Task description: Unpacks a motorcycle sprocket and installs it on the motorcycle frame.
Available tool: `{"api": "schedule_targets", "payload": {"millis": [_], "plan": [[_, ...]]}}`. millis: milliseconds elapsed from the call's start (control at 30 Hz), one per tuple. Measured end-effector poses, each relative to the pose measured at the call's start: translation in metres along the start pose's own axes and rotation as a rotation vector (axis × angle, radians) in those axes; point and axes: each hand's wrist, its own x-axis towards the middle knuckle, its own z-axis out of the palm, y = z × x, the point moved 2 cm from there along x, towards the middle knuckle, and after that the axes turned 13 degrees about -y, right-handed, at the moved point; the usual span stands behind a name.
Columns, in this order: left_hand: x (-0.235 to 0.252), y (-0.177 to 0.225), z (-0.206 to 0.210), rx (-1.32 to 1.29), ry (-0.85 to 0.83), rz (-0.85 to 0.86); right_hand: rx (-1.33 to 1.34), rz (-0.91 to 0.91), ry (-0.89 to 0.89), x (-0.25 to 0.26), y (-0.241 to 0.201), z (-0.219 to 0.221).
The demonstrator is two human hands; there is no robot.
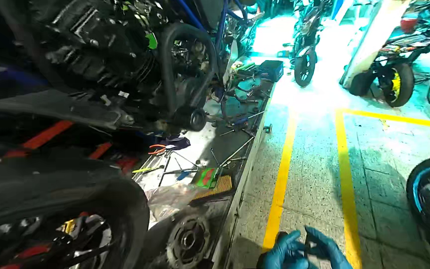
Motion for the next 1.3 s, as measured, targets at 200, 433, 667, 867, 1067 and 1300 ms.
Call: {"api": "schedule_targets", "payload": {"millis": [200,433,667,867,1067,1300], "plan": [[0.110,0.063,-0.078,0.257,0.285,0.109,0.461,-0.019,-0.127,0.181,-0.039,-0.049],[0.213,0.102,-0.200,0.701,0.818,0.117,0.656,0.048,-0.513,0.405,-0.035,-0.048],[0.319,0.269,-0.276,1.715,1.208,-0.191,0.534,-0.265,-0.835,0.591,-0.137,-0.004],[0.377,0.323,-0.354,1.868,0.916,-1.019,0.687,-0.179,-0.967,0.630,-0.160,0.032],[0.379,0.327,-0.376,1.911,0.986,-1.038,0.711,-0.205,-1.098,0.642,-0.168,0.038],[0.372,0.335,-0.374,1.783,1.104,-0.938,0.843,-0.557,-1.023,0.651,-0.191,0.070]]}}
